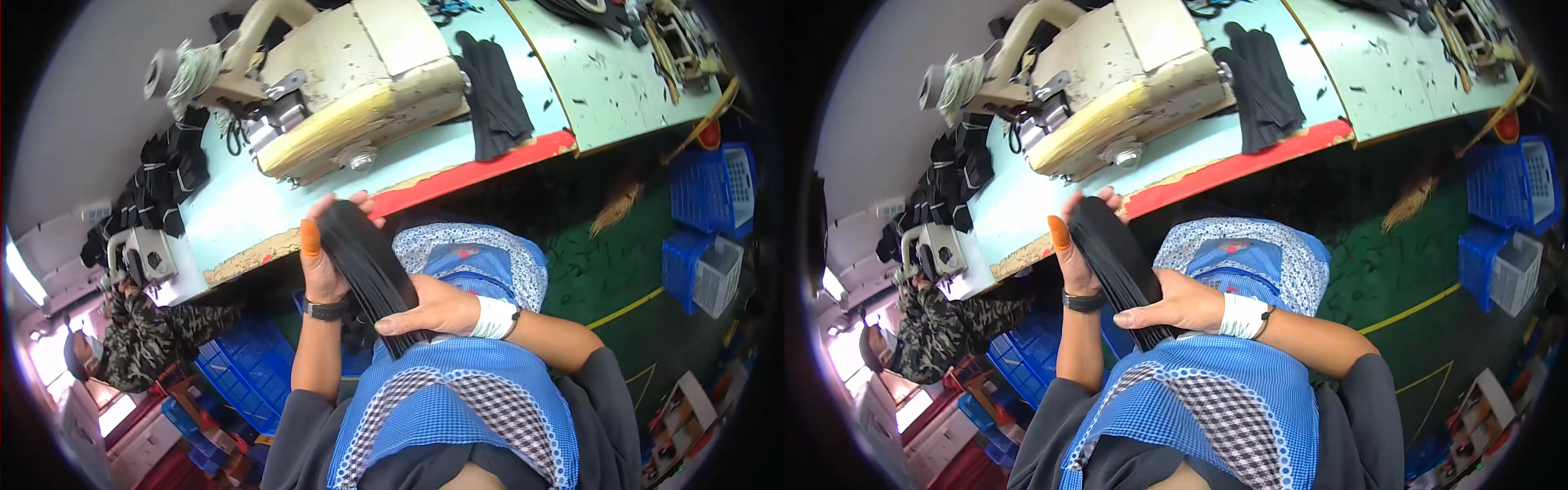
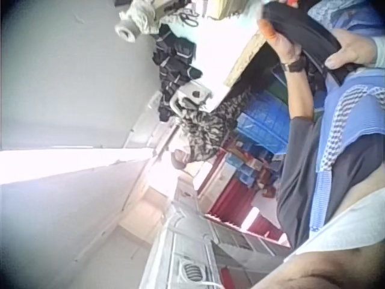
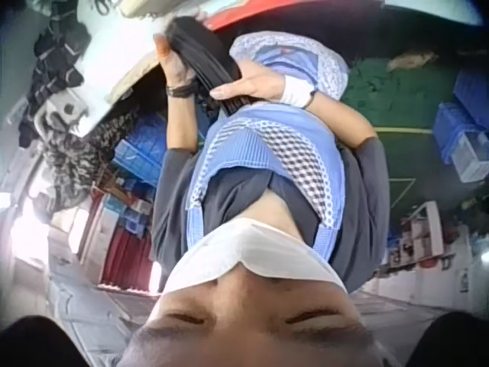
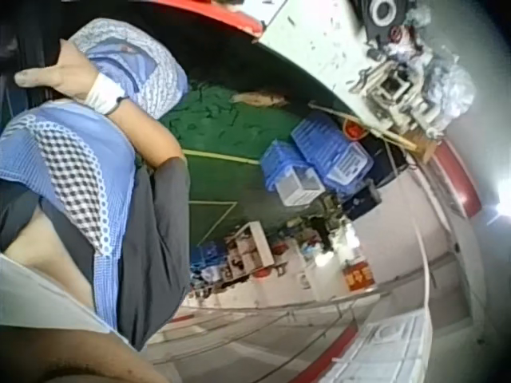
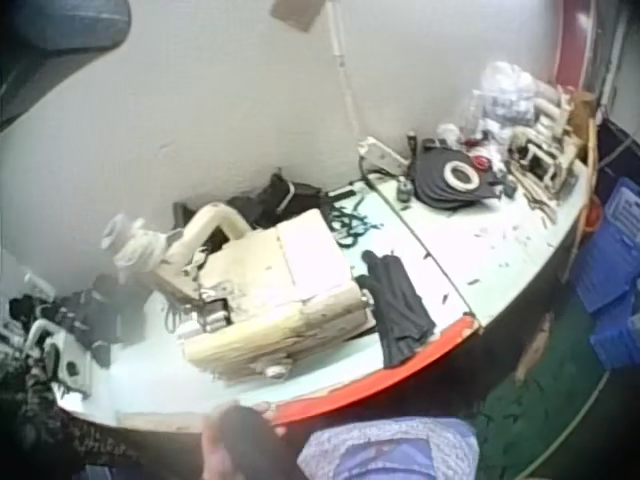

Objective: The person sorts, aligns, and stacks shoe fabric pieces by hand at a workstation.

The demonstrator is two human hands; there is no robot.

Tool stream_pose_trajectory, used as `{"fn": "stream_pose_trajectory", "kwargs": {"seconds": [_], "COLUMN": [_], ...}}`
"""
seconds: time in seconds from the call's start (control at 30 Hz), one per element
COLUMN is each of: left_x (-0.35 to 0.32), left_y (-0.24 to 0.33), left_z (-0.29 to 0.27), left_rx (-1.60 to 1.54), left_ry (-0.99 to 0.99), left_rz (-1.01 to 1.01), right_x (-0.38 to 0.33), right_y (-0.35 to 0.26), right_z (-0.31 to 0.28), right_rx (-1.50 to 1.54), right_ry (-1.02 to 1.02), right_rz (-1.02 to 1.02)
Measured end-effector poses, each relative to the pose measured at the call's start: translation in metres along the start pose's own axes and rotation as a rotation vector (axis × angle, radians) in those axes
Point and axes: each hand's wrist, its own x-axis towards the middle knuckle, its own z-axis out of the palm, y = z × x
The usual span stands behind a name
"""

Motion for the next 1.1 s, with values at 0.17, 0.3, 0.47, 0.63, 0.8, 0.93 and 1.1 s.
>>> {"fn": "stream_pose_trajectory", "kwargs": {"seconds": [0.17, 0.3, 0.47, 0.63, 0.8, 0.93, 1.1], "left_x": [0.026, 0.054, 0.072, 0.097, 0.097, 0.1, 0.111], "left_y": [0.027, 0.075, 0.126, 0.157, 0.158, 0.17, 0.19], "left_z": [-0.004, -0.051, -0.096, -0.106, -0.114, -0.115, -0.098], "left_rx": [0.276, -0.094, -0.04, 0.374, 0.124, 0.158, 0.329], "left_ry": [0.007, -0.167, -0.165, -0.09, -0.045, 0.025, 0.154], "left_rz": [-0.119, 0.011, -0.024, -0.158, -0.231, -0.196, -0.09], "right_x": [0.045, 0.099, 0.157, 0.195, 0.21, 0.223, 0.238], "right_y": [-0.018, -0.027, -0.025, -0.024, -0.034, -0.04, -0.046], "right_z": [0.0, 0.021, 0.049, 0.05, 0.054, 0.069, 0.07], "right_rx": [-0.188, 0.035, 0.385, 0.431, 0.492, -0.357, -0.29], "right_ry": [0.075, 0.114, 0.214, 0.128, 0.135, 0.257, 0.38], "right_rz": [-0.031, 0.039, 0.031, 0.008, 0.086, -0.01, -0.023]}}
